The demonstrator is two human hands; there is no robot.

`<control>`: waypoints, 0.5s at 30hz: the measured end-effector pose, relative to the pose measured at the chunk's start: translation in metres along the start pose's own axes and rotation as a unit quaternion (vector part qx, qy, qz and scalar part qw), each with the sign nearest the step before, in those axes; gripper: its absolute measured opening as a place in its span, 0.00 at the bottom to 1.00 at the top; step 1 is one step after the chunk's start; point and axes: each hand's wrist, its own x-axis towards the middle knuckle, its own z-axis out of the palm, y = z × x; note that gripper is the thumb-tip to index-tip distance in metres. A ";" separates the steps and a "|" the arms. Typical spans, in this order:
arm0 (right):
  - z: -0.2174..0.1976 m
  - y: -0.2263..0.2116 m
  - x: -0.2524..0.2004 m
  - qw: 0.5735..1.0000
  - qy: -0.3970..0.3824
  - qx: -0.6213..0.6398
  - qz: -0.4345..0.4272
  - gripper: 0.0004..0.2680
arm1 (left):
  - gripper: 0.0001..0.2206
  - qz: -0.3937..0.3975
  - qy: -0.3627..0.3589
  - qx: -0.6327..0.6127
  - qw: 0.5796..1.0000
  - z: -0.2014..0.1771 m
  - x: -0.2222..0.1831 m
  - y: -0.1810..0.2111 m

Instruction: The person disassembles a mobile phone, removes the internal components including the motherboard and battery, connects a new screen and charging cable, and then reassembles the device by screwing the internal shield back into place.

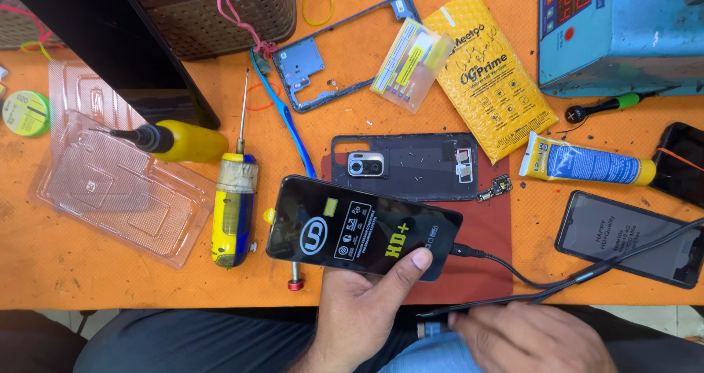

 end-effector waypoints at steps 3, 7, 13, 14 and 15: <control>-0.006 0.009 -0.004 0.995 -0.070 0.055 -0.050 0.12 | 0.10 -0.010 0.004 -0.027 1.000 0.000 -0.001 0.000; -0.003 -0.001 -0.006 0.997 -0.033 -0.016 0.067 0.17 | 0.09 -0.008 -0.004 -0.018 1.000 0.000 -0.002 0.000; 0.021 0.006 -0.011 0.996 0.010 -0.088 0.008 0.13 | 0.08 -0.002 -0.014 -0.005 1.000 0.000 -0.004 -0.003; 0.021 0.006 -0.012 0.998 0.019 -0.062 -0.022 0.10 | 0.08 0.012 -0.015 0.007 1.000 0.000 -0.005 -0.003; 0.020 0.006 -0.012 0.998 0.029 -0.037 -0.050 0.09 | 0.08 0.026 -0.018 0.018 0.999 0.000 -0.005 -0.004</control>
